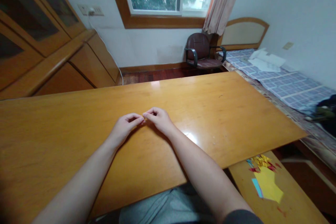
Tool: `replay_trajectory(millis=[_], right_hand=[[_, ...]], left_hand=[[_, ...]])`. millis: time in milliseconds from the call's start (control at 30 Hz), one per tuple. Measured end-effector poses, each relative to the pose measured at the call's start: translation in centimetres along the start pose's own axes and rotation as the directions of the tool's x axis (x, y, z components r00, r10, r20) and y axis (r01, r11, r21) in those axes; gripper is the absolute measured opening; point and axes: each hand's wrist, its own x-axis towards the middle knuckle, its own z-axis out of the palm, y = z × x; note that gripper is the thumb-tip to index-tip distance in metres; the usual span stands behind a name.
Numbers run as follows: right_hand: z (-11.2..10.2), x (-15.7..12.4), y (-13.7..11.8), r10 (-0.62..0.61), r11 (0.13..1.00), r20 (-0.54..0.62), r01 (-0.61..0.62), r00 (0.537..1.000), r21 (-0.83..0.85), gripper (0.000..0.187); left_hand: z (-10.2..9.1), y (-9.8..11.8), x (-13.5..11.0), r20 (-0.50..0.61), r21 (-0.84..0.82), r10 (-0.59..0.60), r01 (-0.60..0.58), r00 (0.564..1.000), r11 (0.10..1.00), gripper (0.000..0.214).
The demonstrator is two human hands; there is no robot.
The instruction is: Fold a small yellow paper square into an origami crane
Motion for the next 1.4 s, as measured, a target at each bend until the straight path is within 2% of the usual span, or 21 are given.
replay_trajectory(millis=[233, 600, 867, 1133, 1267, 1400], right_hand=[[-0.1, 0.1, -0.3, 0.013, 1.000, 0.008, -0.013, 1.000, 0.009, 0.028], [-0.1, 0.3, 0.9, -0.016, 1.000, -0.004, 0.016, 1.000, -0.027, 0.028], [-0.3, 0.3, 0.6, -0.058, 0.989, 0.040, 0.063, 0.998, -0.137, 0.024], [0.0, 0.3, 0.6, -0.079, 0.979, 0.024, 0.082, 0.997, -0.184, 0.026], [0.1, 0.3, 0.6, -0.079, 0.979, 0.026, 0.082, 0.997, -0.186, 0.025], [-0.1, 0.2, 0.5, -0.078, 0.983, 0.026, 0.081, 0.997, -0.167, 0.022]], left_hand=[[-0.2, -0.1, 0.0, -0.037, -0.011, 0.018, -0.019, 0.999, 1.000, 0.028], [-0.1, -0.3, 0.0, -0.029, 0.031, 0.031, -0.030, 0.999, 0.999, 0.030], [-0.1, -0.2, 0.1, -0.065, 0.009, 0.081, -0.080, 0.995, 0.997, 0.028], [-0.1, -0.3, 0.1, -0.129, 0.064, 0.104, -0.096, 0.986, 0.993, 0.029], [-0.1, -0.4, 0.1, -0.148, 0.018, 0.098, -0.097, 0.984, 0.995, 0.029], [0.0, -0.2, 0.0, -0.113, -0.037, 0.072, -0.076, 0.991, 0.996, 0.029]])
